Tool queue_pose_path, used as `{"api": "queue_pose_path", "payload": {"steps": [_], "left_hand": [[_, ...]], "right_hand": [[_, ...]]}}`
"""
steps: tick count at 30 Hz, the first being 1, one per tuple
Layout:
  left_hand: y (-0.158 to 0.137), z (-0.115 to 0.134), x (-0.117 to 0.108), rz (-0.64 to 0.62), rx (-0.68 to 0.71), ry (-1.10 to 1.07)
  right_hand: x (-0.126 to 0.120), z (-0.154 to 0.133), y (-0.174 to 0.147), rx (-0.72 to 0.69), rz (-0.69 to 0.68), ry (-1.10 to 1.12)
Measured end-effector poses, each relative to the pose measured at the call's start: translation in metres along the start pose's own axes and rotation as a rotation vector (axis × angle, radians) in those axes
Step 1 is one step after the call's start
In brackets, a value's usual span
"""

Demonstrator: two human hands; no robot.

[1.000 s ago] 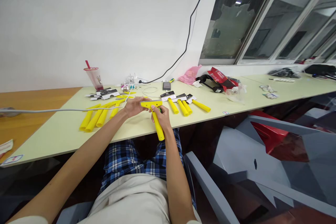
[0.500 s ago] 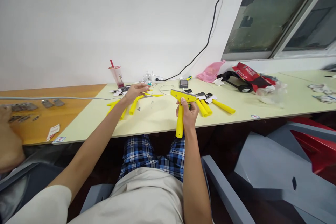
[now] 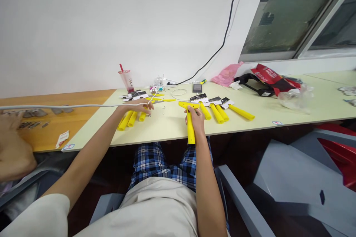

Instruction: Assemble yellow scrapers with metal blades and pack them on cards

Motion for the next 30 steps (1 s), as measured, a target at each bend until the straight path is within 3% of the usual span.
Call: {"api": "queue_pose_path", "payload": {"steps": [7, 22, 30], "left_hand": [[-0.005, 0.002, -0.007, -0.060, 0.053, -0.023], [0.011, -0.003, 0.009, -0.187, 0.079, 0.050], [0.013, -0.009, 0.004, -0.098, 0.054, -0.030]], "right_hand": [[-0.001, 0.002, 0.001, 0.020, -0.005, -0.018], [-0.001, 0.004, 0.003, -0.001, -0.028, -0.044], [0.000, 0.003, 0.002, -0.001, -0.030, -0.039]]}}
Point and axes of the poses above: each hand's wrist, its own y-axis towards the middle knuckle, its own x-axis out of the palm, z = x × y, the point moved 6 cm from there along y, towards the middle knuckle, and after that the axes turned 9 degrees about x, right-handed, at the moved point
